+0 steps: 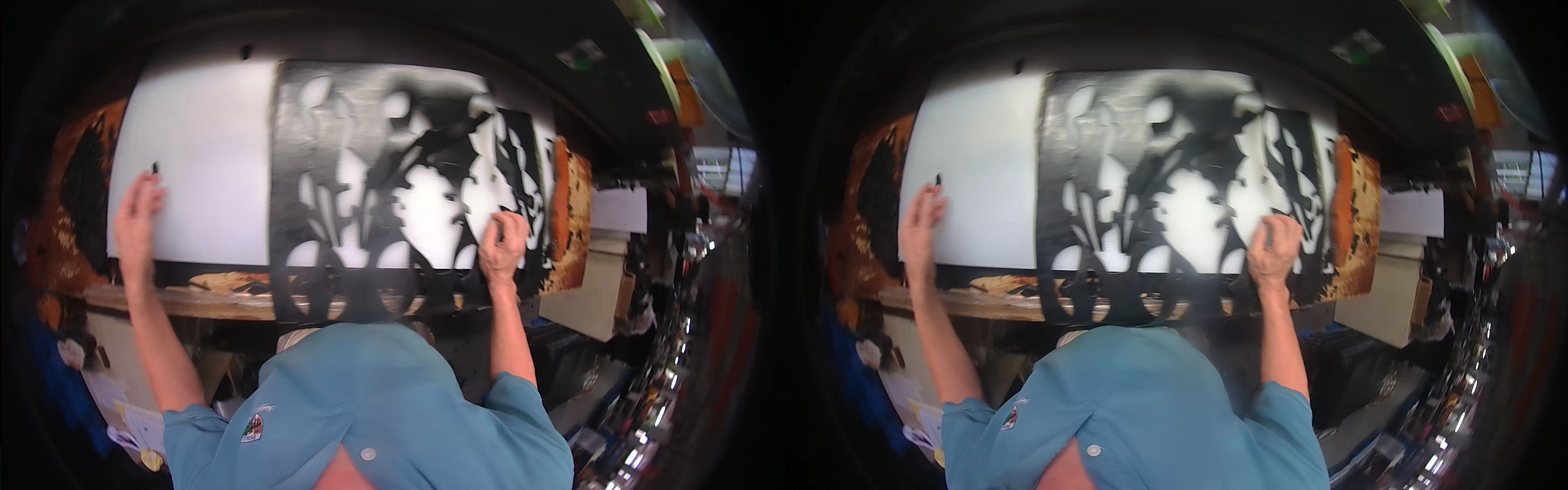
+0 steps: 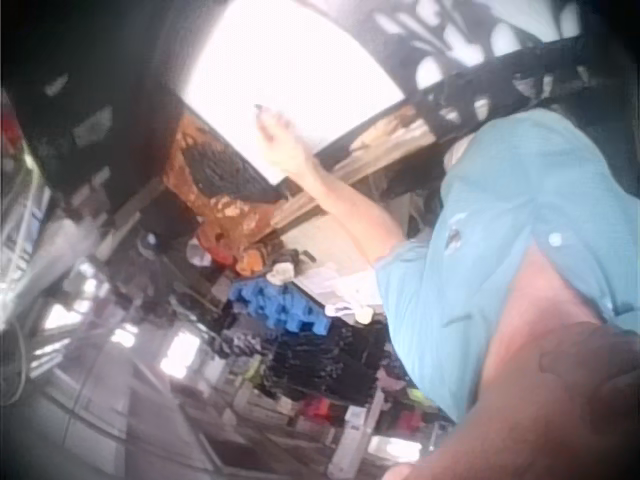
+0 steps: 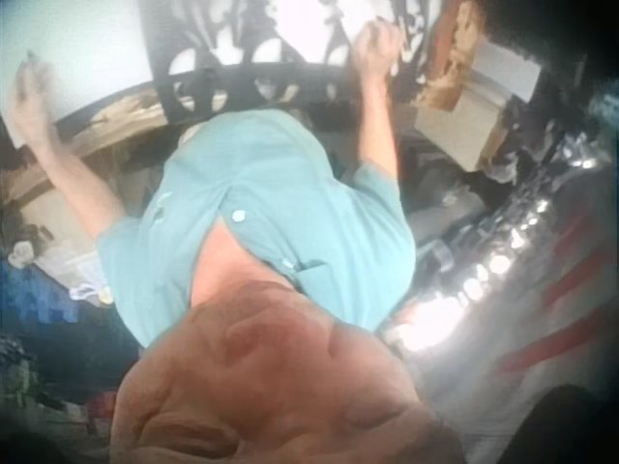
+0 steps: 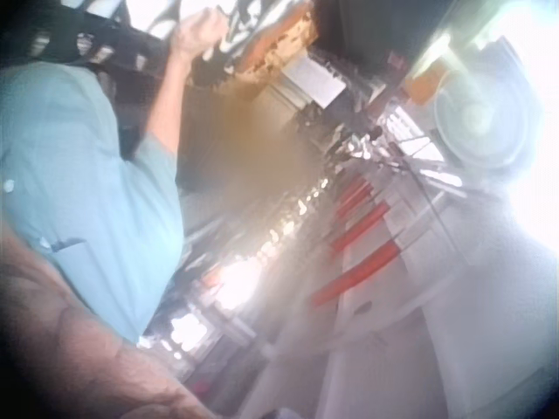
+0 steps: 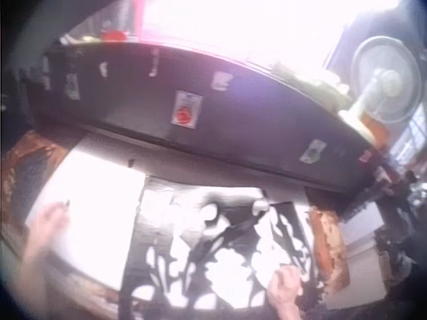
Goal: The person repeatedly presses a black stencil onto a flat surface using a wooden block, then peels off the stencil pieces by hand. The person collects the removed pieces and places them aside, then lays a new black sheet onto the surface.
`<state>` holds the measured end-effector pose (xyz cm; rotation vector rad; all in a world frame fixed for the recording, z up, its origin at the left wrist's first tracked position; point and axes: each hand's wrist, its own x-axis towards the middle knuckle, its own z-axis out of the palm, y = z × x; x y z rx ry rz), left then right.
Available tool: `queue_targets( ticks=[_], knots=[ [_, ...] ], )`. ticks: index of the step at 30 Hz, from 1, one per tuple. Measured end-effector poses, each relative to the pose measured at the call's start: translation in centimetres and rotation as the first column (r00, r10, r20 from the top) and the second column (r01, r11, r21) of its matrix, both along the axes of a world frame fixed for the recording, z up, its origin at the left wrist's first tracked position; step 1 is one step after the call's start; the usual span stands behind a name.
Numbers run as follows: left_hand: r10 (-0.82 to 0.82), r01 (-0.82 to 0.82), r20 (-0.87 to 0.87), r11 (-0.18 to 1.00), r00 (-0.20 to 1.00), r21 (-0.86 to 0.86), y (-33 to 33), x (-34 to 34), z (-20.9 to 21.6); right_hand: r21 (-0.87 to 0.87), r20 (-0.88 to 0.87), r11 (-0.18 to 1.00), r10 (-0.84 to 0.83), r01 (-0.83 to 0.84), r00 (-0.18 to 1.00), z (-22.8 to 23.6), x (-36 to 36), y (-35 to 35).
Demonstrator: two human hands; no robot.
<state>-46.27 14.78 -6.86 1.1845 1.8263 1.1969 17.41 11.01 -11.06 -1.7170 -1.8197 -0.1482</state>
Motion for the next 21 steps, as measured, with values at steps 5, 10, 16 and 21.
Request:
queue_targets(
  ticks=[5,10,16,21],
  knots=[
    [-0.262,0.282,0.152,0.951,0.953,-0.128,2.3,17.3,1.5,-0.008,-0.246,0.999,0.033,-0.036,0.969,2.0,2.0,-0.9],
    [-0.179,0.153,-0.056,0.939,0.982,-0.306,3.5,21.1,3.8,-0.071,0.110,0.917,-0.385,0.393,0.916,3.2,14.3,-1.1],
    [-0.278,0.221,-0.174,0.931,0.945,-0.289,3.3,23.1,2.5,-0.479,-0.166,0.829,-0.408,0.288,0.898,0.1,21.2,0.1],
    [-0.164,0.143,-0.062,0.955,0.984,-0.259,-2.5,17.0,2.6,-0.482,-0.076,0.818,-0.397,0.315,0.915,0.8,20.3,-0.1]
  ],
)
